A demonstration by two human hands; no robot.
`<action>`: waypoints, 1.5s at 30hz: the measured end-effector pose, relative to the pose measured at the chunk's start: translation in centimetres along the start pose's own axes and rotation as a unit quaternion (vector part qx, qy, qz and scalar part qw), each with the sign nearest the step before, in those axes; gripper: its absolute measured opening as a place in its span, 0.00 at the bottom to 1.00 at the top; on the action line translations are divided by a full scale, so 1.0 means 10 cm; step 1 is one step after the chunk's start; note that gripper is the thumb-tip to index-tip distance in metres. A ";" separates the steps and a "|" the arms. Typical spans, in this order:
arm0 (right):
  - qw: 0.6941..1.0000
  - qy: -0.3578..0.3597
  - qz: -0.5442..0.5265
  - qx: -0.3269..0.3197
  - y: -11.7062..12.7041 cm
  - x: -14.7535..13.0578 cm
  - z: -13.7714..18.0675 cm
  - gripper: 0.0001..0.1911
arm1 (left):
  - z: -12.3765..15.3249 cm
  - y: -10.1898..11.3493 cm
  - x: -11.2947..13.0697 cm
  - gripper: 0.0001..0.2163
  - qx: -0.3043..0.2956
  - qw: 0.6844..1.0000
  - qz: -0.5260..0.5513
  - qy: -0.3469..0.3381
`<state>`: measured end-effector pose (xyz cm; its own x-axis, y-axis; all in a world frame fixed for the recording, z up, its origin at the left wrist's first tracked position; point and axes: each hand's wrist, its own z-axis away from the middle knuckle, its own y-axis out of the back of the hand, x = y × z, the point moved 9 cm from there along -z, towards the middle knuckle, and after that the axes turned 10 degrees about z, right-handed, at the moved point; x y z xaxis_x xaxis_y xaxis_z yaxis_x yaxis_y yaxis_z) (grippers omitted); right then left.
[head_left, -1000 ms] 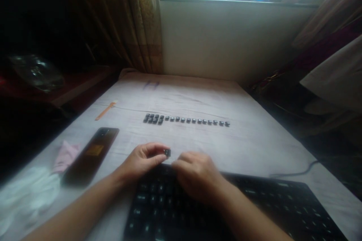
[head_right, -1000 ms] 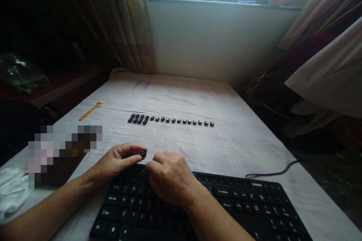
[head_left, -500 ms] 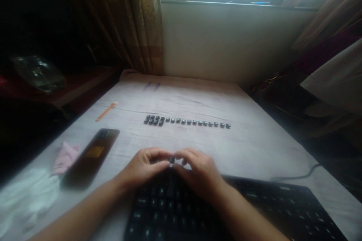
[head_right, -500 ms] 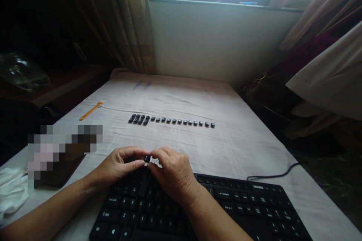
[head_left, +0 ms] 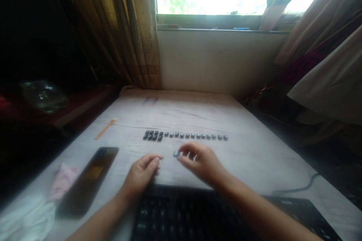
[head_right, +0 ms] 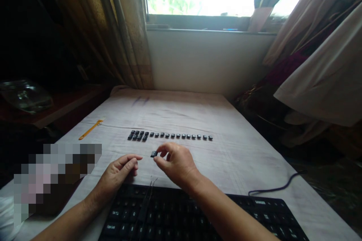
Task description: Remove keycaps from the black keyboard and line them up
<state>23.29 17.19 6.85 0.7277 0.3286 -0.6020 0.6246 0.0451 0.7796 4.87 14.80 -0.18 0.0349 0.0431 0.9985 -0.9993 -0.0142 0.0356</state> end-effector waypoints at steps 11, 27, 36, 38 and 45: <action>0.991 -0.124 0.051 0.028 -0.58 0.42 -0.67 0.09 | -0.04 0.08 -0.02 0.16 0.033 0.999 -0.003 -0.016; 0.984 -0.122 0.130 0.010 -0.66 0.33 -0.69 0.12 | -0.02 0.03 -0.01 0.15 0.005 0.999 -0.026 -0.031; 0.983 -0.127 0.131 0.005 -0.65 0.34 -0.67 0.13 | -0.03 0.03 0.00 0.15 -0.001 0.998 -0.047 -0.041; 0.984 -0.128 0.125 0.004 -0.65 0.34 -0.67 0.13 | -0.02 0.03 0.00 0.15 0.001 0.998 -0.047 -0.037; 0.990 -0.119 0.066 -0.029 -0.62 0.35 -0.69 0.14 | -0.01 0.03 0.02 0.15 -0.003 0.998 -0.038 -0.040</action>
<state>19.97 24.57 1.13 0.8526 0.1048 -0.5120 0.5069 0.0729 0.8589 4.60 14.95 -0.01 0.1121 -0.0363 0.9930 -0.9937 -0.0073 0.1119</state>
